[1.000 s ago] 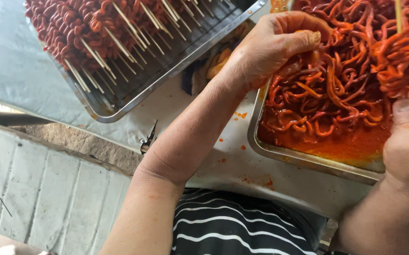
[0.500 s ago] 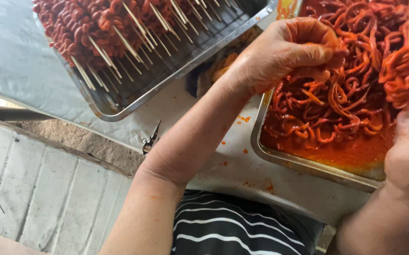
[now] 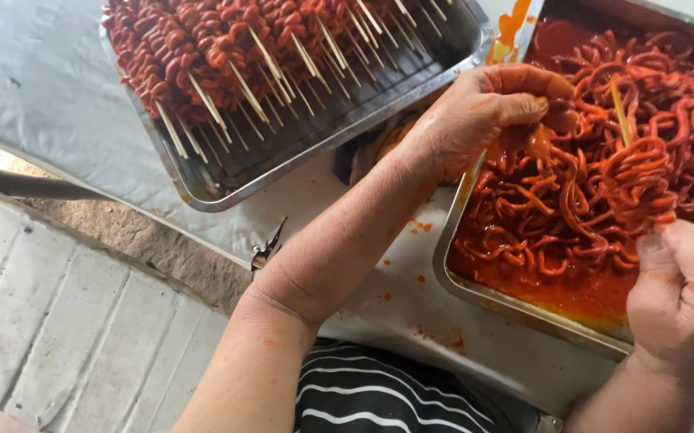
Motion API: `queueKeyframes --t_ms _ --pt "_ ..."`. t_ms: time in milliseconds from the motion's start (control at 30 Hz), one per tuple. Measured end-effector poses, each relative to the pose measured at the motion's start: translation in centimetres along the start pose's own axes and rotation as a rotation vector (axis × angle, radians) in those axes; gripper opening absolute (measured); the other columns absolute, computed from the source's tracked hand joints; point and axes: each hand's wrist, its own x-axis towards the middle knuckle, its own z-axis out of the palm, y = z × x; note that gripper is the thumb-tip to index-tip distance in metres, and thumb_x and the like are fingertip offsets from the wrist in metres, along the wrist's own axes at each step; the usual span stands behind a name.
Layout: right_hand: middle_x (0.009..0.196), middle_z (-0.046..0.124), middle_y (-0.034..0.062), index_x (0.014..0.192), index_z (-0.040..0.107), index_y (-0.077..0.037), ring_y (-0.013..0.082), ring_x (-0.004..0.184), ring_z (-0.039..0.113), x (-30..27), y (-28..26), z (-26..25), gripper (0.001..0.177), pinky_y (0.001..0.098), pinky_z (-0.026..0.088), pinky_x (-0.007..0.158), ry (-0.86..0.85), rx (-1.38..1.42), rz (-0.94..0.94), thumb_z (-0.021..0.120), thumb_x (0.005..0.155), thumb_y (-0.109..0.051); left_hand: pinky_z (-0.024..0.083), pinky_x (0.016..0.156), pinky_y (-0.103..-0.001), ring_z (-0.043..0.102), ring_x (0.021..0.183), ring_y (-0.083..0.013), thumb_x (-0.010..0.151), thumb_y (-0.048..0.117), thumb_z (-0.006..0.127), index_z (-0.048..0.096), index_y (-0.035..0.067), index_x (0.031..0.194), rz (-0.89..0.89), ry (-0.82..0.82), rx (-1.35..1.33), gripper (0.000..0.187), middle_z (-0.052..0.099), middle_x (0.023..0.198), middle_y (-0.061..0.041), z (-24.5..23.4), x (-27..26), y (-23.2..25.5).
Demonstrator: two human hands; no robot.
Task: The person threads marinated meat onto wooden skewers by hand and places the completed skewers onto a metal tray.
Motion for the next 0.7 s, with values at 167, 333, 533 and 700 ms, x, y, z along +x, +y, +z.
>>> queueKeyframes --t_ms 167,333,533,700 --pt "0.104 0.063 0.0134 0.117 0.067 0.008 0.0207 0.092 0.061 -0.4 0.0 0.1 0.012 0.0263 0.047 0.086 -0.03 -0.039 -0.018 0.062 0.107 0.003 0.062 0.07 -0.032 0.072 0.076 -0.0208 0.098 0.004 0.071 0.069 -0.006 0.11 -0.035 0.032 -0.147 0.016 0.075 0.099 -0.022 -1.1 0.0 -0.4" --pt "0.103 0.064 0.0134 0.117 0.068 0.007 0.0211 0.09 0.061 -0.5 0.1 0.0 0.012 0.0261 0.047 0.084 -0.041 -0.079 -0.022 0.064 0.105 0.004 0.057 0.059 -0.031 0.067 0.066 -0.016 0.094 0.006 0.073 0.069 -0.005 0.097 0.017 0.031 -0.137 0.012 0.075 0.093 -0.02 -1.4 0.4 -0.7" --pt "0.103 0.065 0.0133 0.117 0.07 0.006 0.0208 0.089 0.063 -0.6 0.2 0.1 0.014 0.0252 0.048 0.083 -0.049 -0.097 -0.001 0.066 0.104 0.007 0.052 0.053 -0.025 0.061 0.061 -0.0104 0.096 0.01 0.074 0.067 -0.003 0.109 0.083 0.059 -0.126 0.02 0.075 0.092 -0.018 -1.4 0.3 -0.6" --pt "0.101 0.066 0.014 0.114 0.069 0.005 0.0205 0.087 0.063 -0.6 0.6 0.3 0.012 0.025 0.049 0.081 -0.036 -0.066 0.007 0.066 0.103 0.005 0.051 0.053 -0.026 0.073 0.077 -0.0149 0.096 0.005 0.074 0.066 -0.007 0.121 0.062 0.093 -0.085 0.029 0.076 0.104 -0.023 -1.3 0.4 -0.5"
